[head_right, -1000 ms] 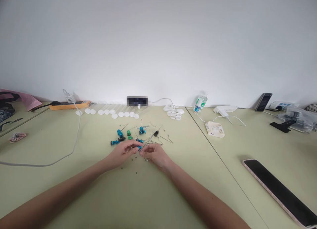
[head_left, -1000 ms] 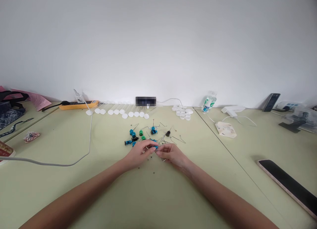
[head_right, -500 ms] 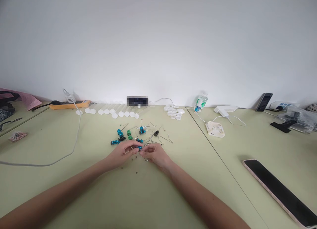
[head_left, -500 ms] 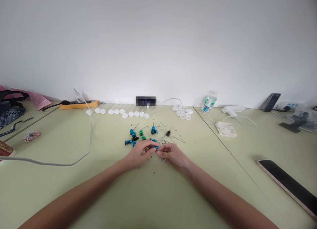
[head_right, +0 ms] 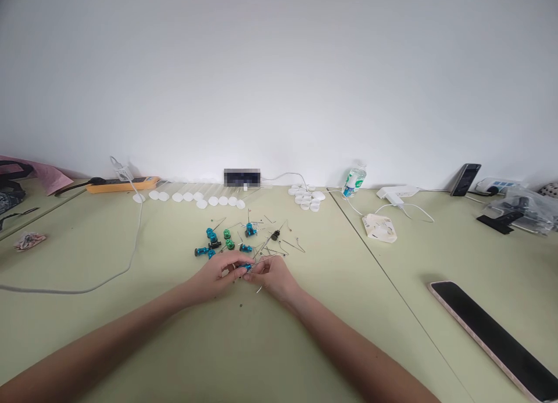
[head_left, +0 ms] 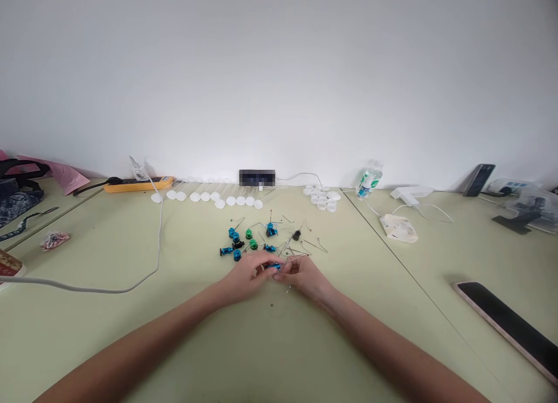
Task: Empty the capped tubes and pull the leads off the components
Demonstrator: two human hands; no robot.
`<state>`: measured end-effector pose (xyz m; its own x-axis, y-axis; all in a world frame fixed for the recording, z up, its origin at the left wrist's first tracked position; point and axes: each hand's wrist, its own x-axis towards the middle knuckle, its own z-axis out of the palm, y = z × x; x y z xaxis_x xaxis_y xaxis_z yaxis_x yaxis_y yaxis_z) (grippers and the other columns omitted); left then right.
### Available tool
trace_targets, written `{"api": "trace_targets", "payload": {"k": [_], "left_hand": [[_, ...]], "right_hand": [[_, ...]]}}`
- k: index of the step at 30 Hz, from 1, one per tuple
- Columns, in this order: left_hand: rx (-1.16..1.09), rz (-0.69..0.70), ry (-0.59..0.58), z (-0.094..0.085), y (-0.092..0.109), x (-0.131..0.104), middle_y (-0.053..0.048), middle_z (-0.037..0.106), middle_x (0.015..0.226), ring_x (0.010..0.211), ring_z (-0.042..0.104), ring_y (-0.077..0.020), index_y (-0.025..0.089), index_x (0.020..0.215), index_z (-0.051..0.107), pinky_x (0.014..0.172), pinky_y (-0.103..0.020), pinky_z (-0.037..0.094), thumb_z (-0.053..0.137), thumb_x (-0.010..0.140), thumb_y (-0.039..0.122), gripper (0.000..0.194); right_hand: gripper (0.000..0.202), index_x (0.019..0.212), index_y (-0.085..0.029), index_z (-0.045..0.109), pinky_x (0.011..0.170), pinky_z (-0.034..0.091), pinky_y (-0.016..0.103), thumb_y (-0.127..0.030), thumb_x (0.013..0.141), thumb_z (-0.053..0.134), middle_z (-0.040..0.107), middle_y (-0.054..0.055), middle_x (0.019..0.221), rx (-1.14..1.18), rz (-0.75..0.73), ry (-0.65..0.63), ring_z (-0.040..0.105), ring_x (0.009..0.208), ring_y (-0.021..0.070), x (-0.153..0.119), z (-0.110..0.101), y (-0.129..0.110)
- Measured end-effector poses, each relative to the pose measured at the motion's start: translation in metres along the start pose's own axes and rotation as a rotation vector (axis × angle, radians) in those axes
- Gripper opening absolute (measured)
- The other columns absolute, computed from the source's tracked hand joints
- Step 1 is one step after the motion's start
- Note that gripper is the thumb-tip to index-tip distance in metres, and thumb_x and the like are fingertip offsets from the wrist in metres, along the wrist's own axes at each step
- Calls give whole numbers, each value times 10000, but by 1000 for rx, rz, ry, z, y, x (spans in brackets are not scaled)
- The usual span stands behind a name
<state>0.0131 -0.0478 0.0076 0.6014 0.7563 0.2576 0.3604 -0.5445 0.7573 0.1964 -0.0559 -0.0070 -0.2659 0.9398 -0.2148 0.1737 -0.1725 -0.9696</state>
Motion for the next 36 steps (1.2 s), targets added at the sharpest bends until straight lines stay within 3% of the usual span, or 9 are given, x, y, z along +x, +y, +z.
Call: {"api": "trace_targets", "payload": {"k": [7,12,21,25,29,32,36], "left_hand": [[92,32,-21,-2,1,-2,-38,580,853,754,493,-143,243,1125,558,665,-239,382,341,891,256,319],[137,15,-29,-2,-1,-3,-32,525,773,758,468,-150,249,1155,544,687,-246,380,307,902,262,347],[178,33,-6,-1,1,-2,-38,540,788,759,483,-156,238,1131,552,674,-257,393,308,901,262,337],[227,1,153,-4,1,-1,-39,542,822,736,503,-152,221,1072,560,659,-262,410,351,883,284,288],[269,-57,382,-22,-6,4,-46,550,929,819,518,-164,224,1038,523,718,-284,417,333,884,270,249],[314,-140,517,-43,-19,7,-50,553,953,873,517,-182,220,1015,488,747,-307,411,334,871,255,214],[309,-288,604,-65,-46,8,-47,555,915,885,526,-198,219,967,475,736,-317,417,378,826,251,174]], "right_hand": [[287,719,-155,564,432,296,202,-357,593,725,569,-3,600,67,11,-90,468,525,96,-2,-1,-5],[275,806,-156,596,446,252,204,-403,695,641,579,-7,612,117,-15,-164,362,448,48,-1,-3,-6],[200,799,-148,626,426,210,201,-332,722,616,581,-1,605,94,-8,-141,324,433,43,1,-5,-5],[191,696,-144,613,418,204,198,-332,723,605,580,2,598,92,39,-119,315,425,39,1,-6,-5],[211,650,-141,604,411,206,204,-343,714,612,576,6,579,98,82,-100,297,402,33,2,-7,-3],[239,613,-146,577,399,191,208,-362,702,621,567,7,564,99,99,-77,294,397,35,3,-7,-1],[284,626,-161,515,381,164,198,-416,706,612,560,-1,549,109,120,-52,314,390,40,4,-7,0]]}}
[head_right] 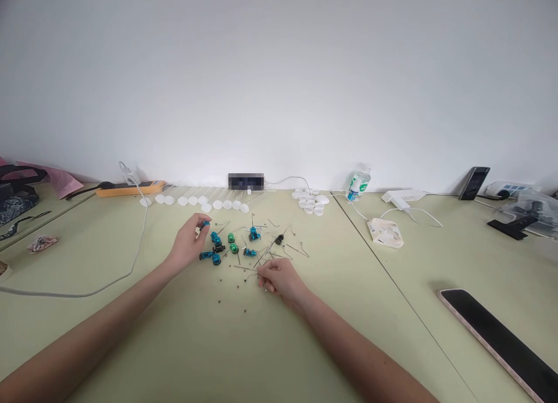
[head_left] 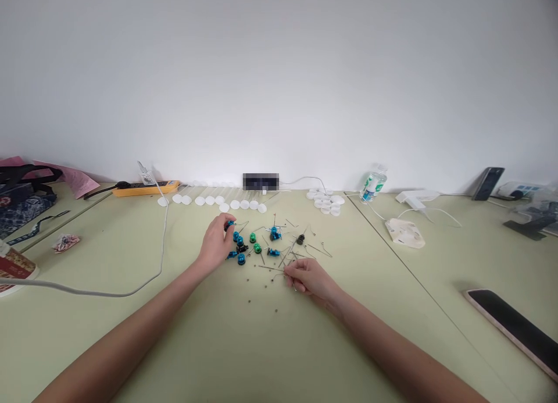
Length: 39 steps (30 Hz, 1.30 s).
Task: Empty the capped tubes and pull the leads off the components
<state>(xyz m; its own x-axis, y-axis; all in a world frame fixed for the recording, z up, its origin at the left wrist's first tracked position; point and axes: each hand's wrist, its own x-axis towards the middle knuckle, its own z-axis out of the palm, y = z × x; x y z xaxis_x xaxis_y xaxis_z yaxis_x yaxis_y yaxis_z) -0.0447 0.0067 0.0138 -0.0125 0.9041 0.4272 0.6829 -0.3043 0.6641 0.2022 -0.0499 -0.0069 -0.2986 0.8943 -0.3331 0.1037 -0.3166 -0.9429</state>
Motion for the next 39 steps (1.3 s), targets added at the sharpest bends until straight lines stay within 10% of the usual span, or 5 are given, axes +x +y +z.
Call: {"api": "trace_targets", "payload": {"k": [12,19,24,32,39], "left_hand": [[-46,-333,-98,12,-39,8,-48,565,913,842,554,-180,195,888,468,715,-303,440,432,736,206,157],[96,-193,-69,13,-10,7,-89,479,1119,1009,478,-246,218,1026,479,944,-473,254,462,757,280,277],[194,143,-292,37,26,19,-57,570,1035,1051,445,-266,264,991,541,980,-548,72,465,783,406,264],[130,128,-395,80,37,47,-58,634,778,887,536,-282,182,715,578,908,-563,198,556,739,349,170],[-213,230,-462,51,53,29,-49,594,1043,980,532,-188,221,983,546,859,-354,387,406,850,319,217]], "right_hand": [[280,766,-156,526,391,165,188,-430,745,578,529,-21,564,121,-55,-11,276,391,28,2,-1,-1],[308,835,-136,629,425,198,210,-418,712,631,540,12,680,156,-107,-86,312,441,36,1,-3,-4],[375,835,-147,611,420,180,215,-503,718,596,540,5,639,165,-132,-108,317,421,45,-2,0,-6],[297,811,-146,570,437,166,207,-406,695,656,503,-17,613,276,-220,9,269,445,38,7,-9,-5],[344,846,-165,575,404,146,210,-496,752,559,585,9,658,205,-287,42,224,385,30,2,-8,-11]]}}
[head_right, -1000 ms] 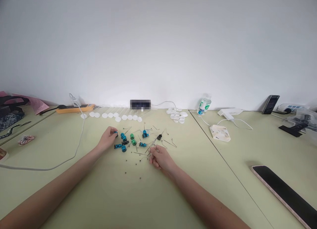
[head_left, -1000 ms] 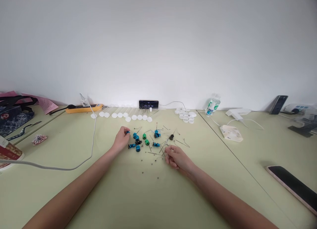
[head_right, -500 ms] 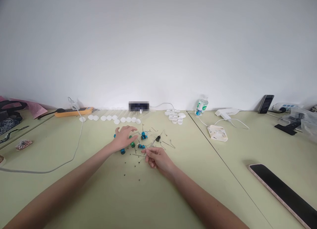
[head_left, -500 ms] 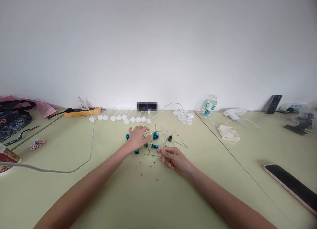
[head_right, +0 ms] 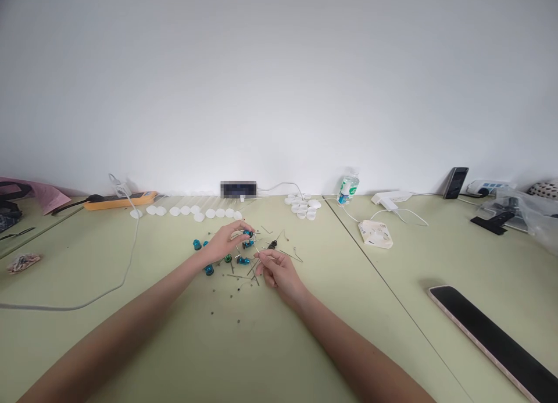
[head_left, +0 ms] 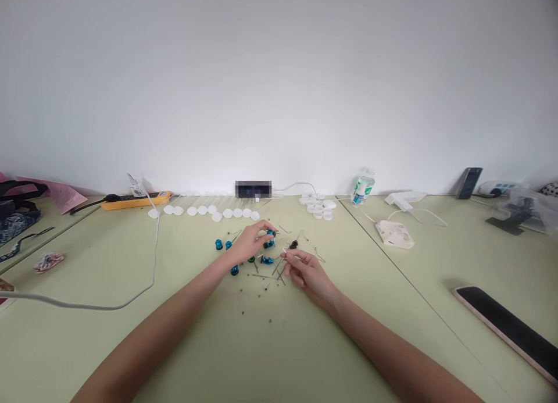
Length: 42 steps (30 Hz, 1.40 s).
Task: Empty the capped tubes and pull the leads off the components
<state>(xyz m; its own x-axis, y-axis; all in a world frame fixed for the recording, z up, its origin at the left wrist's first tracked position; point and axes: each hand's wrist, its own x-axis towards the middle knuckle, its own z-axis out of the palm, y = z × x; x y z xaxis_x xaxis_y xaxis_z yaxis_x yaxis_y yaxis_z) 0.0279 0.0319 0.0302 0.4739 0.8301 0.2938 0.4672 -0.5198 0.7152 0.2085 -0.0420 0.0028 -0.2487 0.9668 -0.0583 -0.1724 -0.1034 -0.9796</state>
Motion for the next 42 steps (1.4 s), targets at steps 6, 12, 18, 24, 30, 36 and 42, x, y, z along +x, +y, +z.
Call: {"api": "trace_targets", "payload": {"k": [6,12,18,24,30,36,42], "left_hand": [[-469,39,-151,-2,19,-27,-55,596,968,799,564,-137,190,991,546,741,-292,455,456,837,303,211],[-501,-4,-167,8,19,-36,-43,598,875,776,560,-137,182,961,568,710,-271,456,493,821,307,202],[-538,-25,-156,12,14,-38,-55,610,922,857,587,-168,189,969,574,739,-285,453,506,816,312,207],[-537,-24,-121,15,13,-38,-49,615,914,828,588,-156,184,978,565,728,-271,451,504,818,311,213],[-361,-16,-24,18,11,-40,-25,624,847,775,579,-150,194,941,589,694,-259,445,523,802,326,203],[-252,3,19,21,5,-40,-10,637,808,741,561,-147,203,915,609,656,-245,429,544,785,347,204],[-197,12,-5,17,7,-41,-15,636,769,700,548,-146,197,921,637,609,-239,422,535,786,388,255]], "right_hand": [[357,840,-171,568,410,184,212,-518,781,507,516,-32,477,-72,-58,-9,266,373,54,-3,6,0],[331,825,-179,564,438,193,210,-502,797,496,424,-58,425,-127,-90,-54,271,408,64,-7,9,-5],[344,798,-177,553,445,197,212,-517,793,494,395,-59,423,-177,-80,-42,278,416,71,-7,10,-4],[313,819,-165,568,453,189,215,-469,817,492,393,-58,426,-159,-99,-59,276,428,72,-6,9,-3],[262,814,-163,553,443,167,209,-423,817,519,394,-60,425,-45,-10,-89,258,425,63,-6,7,-1],[195,804,-170,528,418,112,209,-365,815,532,313,-92,398,138,110,-192,135,391,42,-1,2,6],[250,784,-165,530,439,187,207,-403,842,479,376,-65,425,-201,-63,-108,254,420,61,-7,5,-1]]}}
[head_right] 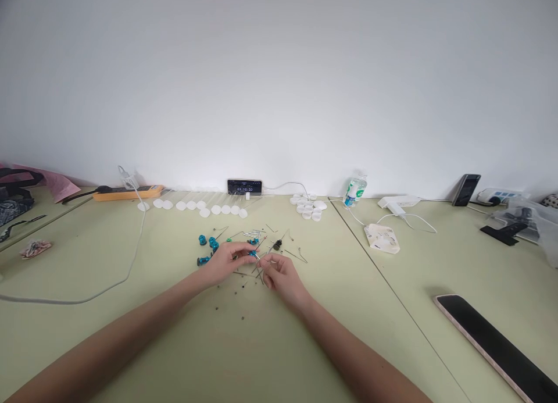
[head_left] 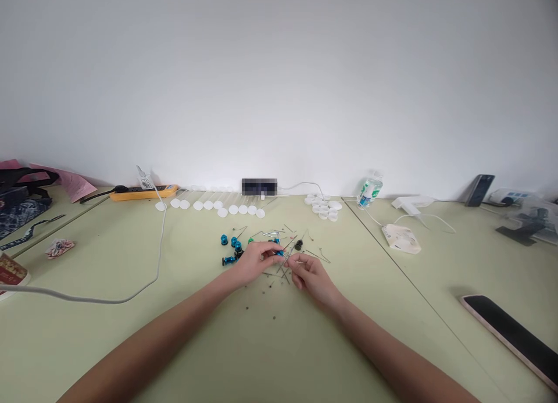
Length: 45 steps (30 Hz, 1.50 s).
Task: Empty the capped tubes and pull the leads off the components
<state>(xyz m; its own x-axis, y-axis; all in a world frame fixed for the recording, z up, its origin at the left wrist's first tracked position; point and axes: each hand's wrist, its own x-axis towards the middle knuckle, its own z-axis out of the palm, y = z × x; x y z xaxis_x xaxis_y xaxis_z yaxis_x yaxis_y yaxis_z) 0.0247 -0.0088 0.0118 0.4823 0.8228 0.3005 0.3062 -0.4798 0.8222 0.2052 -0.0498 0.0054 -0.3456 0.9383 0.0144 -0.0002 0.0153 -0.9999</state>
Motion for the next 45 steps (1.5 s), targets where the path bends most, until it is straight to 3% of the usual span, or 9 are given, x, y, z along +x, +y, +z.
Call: {"api": "trace_targets", "payload": {"k": [11,14,17,21,27,30,34,41,45], "left_hand": [[81,78,-11,4,9,-5,-37,634,799,736,550,-175,171,956,645,608,-252,431,412,854,391,337],[137,110,-41,4,14,-6,-34,629,784,714,545,-158,172,914,650,626,-245,425,378,876,360,333],[198,143,-45,4,19,-7,-39,624,797,735,544,-151,175,892,651,660,-244,419,365,886,328,324],[209,150,-37,4,23,-7,-47,619,837,783,549,-151,188,995,628,703,-250,419,354,893,308,316],[199,157,-61,6,18,-8,-39,601,807,755,538,-142,200,1034,617,691,-246,416,341,898,313,328],[186,158,-80,8,14,-8,-37,596,814,747,539,-137,214,1038,618,676,-239,414,343,897,314,325],[193,147,-68,7,12,-7,-40,596,819,744,537,-136,204,1019,624,685,-243,414,342,897,307,324],[237,167,-106,7,13,-8,-31,596,763,714,523,-136,204,985,636,656,-241,403,317,903,303,344],[206,159,-114,7,14,-9,-27,610,793,751,537,-134,210,997,633,676,-233,406,340,897,288,318]], "right_hand": [[264,772,-185,528,450,221,215,-390,866,391,343,-54,473,-566,-181,198,271,444,87,-2,3,9],[244,744,-181,552,496,276,229,-334,854,397,457,-20,530,-697,-269,267,343,475,98,-2,4,10],[249,739,-187,611,546,334,239,-343,827,438,586,26,671,-584,-186,238,464,580,130,-3,5,5],[235,628,-169,618,599,371,240,-373,737,583,609,29,740,-218,-32,111,512,691,147,-2,5,-1],[308,562,-157,488,414,226,193,-344,597,731,540,-37,537,92,169,93,320,412,40,1,2,8],[290,706,-154,556,409,282,189,-370,614,725,609,7,631,148,205,18,401,428,49,1,2,7],[343,857,-133,633,554,425,237,-410,661,683,631,57,757,187,189,-73,551,594,101,1,3,1],[241,616,-143,594,565,388,231,-332,593,742,595,-3,589,113,182,5,535,599,109,1,0,6],[256,645,-140,580,416,256,187,-347,617,729,564,-18,579,133,220,-42,459,468,60,2,1,6]]}}
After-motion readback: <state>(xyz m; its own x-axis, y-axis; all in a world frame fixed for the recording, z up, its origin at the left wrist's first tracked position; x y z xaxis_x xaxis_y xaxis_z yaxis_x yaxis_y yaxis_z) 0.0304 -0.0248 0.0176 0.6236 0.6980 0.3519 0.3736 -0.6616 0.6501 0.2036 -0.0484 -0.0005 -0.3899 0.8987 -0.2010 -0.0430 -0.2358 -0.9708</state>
